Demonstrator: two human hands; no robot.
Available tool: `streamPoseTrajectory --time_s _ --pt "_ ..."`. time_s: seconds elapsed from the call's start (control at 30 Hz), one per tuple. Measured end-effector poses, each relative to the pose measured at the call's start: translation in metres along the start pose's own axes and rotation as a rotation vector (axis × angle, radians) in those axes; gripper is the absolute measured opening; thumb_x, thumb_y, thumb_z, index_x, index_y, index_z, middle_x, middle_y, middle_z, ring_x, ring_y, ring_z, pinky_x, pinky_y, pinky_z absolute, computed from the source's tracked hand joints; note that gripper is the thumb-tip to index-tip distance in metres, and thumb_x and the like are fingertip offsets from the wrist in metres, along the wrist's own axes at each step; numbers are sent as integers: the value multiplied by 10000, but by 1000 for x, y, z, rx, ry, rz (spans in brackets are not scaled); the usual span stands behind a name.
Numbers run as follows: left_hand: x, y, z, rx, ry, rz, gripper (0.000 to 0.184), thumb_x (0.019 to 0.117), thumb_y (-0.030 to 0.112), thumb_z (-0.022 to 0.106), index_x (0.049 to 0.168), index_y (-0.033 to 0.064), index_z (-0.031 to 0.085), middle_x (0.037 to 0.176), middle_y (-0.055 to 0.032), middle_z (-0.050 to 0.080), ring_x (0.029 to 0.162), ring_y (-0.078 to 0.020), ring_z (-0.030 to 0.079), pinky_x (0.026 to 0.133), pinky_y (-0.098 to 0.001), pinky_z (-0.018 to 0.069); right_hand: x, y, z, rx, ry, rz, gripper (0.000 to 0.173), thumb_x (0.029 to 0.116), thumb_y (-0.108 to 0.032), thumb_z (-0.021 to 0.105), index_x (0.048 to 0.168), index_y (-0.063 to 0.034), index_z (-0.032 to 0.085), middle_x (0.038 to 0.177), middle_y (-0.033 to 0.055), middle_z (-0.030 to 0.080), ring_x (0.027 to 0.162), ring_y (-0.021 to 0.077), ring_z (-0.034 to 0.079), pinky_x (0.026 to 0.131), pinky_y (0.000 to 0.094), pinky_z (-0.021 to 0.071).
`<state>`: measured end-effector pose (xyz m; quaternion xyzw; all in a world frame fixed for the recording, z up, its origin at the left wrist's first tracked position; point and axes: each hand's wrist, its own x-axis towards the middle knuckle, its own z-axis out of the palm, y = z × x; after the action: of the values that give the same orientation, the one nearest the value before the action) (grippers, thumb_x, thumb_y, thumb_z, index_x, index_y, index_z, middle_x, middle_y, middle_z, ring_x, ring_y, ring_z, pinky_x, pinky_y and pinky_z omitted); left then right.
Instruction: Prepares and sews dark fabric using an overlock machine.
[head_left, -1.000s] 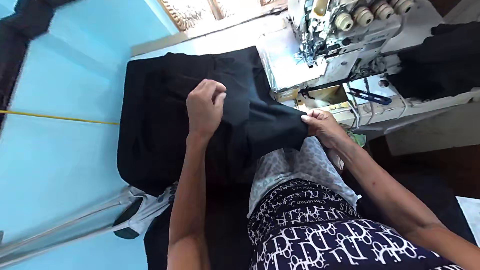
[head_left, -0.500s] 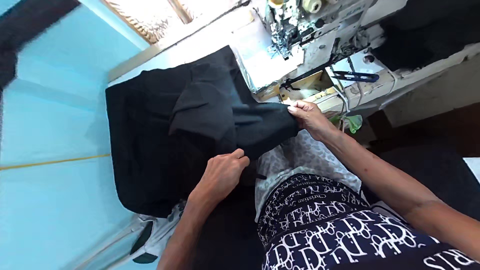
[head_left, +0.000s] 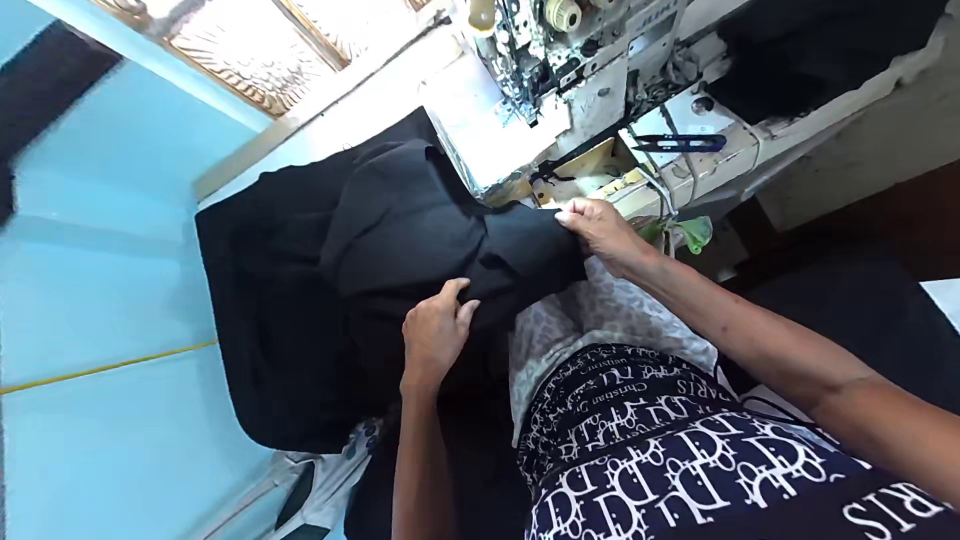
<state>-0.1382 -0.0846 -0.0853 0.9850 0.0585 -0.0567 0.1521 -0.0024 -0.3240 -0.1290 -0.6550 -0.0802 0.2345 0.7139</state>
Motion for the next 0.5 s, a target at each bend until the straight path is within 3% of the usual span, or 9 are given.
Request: streamPoseTrajectory --time_s 0.1,0.2,0.3,0.37,0.43,0.5 --pt "-15 -8 -2 -91 75 -33 239 980 114 681 1179 -17 699 847 -191 709 745 -363 689 713 -595 540 4 3 -5 10 -8 7 191 1065 -120 503 887 -67 545 696 -18 532 600 46 525 595 233 468" --pt "-16 1 0 -202 201 61 176 952 46 685 1096 -53 709 1081 -210 689 887 -314 694 790 -494 575 8 3 -7 39 -51 42 191 1068 -134 499 891 -76 543 694 -22 541 589 43 530 571 221 467" --pt "-3 23 -6 -290 332 173 174 982 68 644 1109 -35 704 1250 -193 655 971 -221 696 820 -344 588 6 2 -7 67 -73 58 175 1069 -129 499 906 -78 540 701 -22 572 597 41 567 580 222 507" --pt "12 38 -10 -292 388 218 185 1024 83 579 1134 -10 695 1197 -164 670 902 -188 695 789 -315 585 4 2 -8 75 -93 26 143 1062 -116 504 942 -71 567 722 -29 591 620 32 580 599 222 517" --pt "40 50 -9 -265 436 175 224 1035 92 546 1098 -25 726 1062 -169 718 813 -220 707 755 -369 591 3 6 -11 58 -148 -52 128 1051 -102 514 975 -62 609 756 -42 622 649 10 599 622 210 531" --pt "65 58 -3 -221 419 107 252 1039 122 540 1079 -21 743 1025 -174 733 841 -269 710 795 -451 566 3 11 -16 40 -221 -132 144 1034 -90 530 958 -54 647 764 -61 628 657 -9 582 627 198 510"
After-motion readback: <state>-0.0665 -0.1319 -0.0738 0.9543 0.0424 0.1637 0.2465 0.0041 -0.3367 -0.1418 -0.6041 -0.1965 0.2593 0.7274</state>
